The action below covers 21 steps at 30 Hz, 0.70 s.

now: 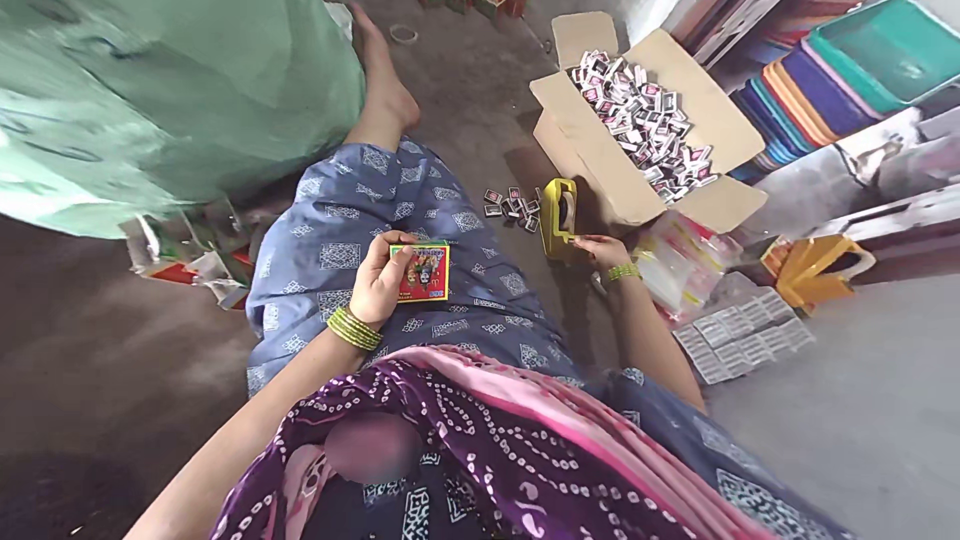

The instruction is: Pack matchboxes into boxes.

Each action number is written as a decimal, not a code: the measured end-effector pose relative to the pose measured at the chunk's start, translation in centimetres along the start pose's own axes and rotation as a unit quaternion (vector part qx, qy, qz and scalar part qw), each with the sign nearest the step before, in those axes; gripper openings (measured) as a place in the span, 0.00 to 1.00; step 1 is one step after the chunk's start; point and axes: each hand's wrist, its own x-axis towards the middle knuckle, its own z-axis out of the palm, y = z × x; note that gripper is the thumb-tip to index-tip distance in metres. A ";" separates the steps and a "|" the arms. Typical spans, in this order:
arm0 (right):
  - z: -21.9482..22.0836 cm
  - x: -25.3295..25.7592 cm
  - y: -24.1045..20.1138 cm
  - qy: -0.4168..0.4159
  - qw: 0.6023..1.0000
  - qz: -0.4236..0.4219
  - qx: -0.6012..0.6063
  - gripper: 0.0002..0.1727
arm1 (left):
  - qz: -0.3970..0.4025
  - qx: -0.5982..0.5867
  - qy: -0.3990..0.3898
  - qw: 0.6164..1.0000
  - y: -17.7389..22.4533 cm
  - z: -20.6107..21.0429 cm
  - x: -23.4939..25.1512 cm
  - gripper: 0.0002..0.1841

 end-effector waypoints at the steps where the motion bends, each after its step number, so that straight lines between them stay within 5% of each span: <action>1: 0.0 -0.4 0.2 -0.006 1.000 0.003 -0.018 0.22 | -0.002 -0.002 0.000 1.000 -0.1 0.0 0.0 0.15; 7: 1.0 -1.3 0.8 -0.008 0.998 0.026 -0.053 0.25 | -0.007 0.010 -0.004 1.000 -0.1 0.1 0.0 0.16; 12: 2.0 -0.5 1.6 0.033 0.997 -0.034 -0.058 0.17 | -0.005 0.008 -0.005 1.000 0.1 0.0 -0.1 0.16; 18: 2.2 -1.8 -1.2 0.040 0.951 -0.029 -0.304 0.15 | 0.001 0.009 -0.010 1.000 0.3 0.2 0.0 0.15; 21: 2.1 -2.0 -1.1 0.000 0.945 -0.020 -0.327 0.17 | 0.011 0.012 -0.016 1.000 0.0 0.1 -0.1 0.16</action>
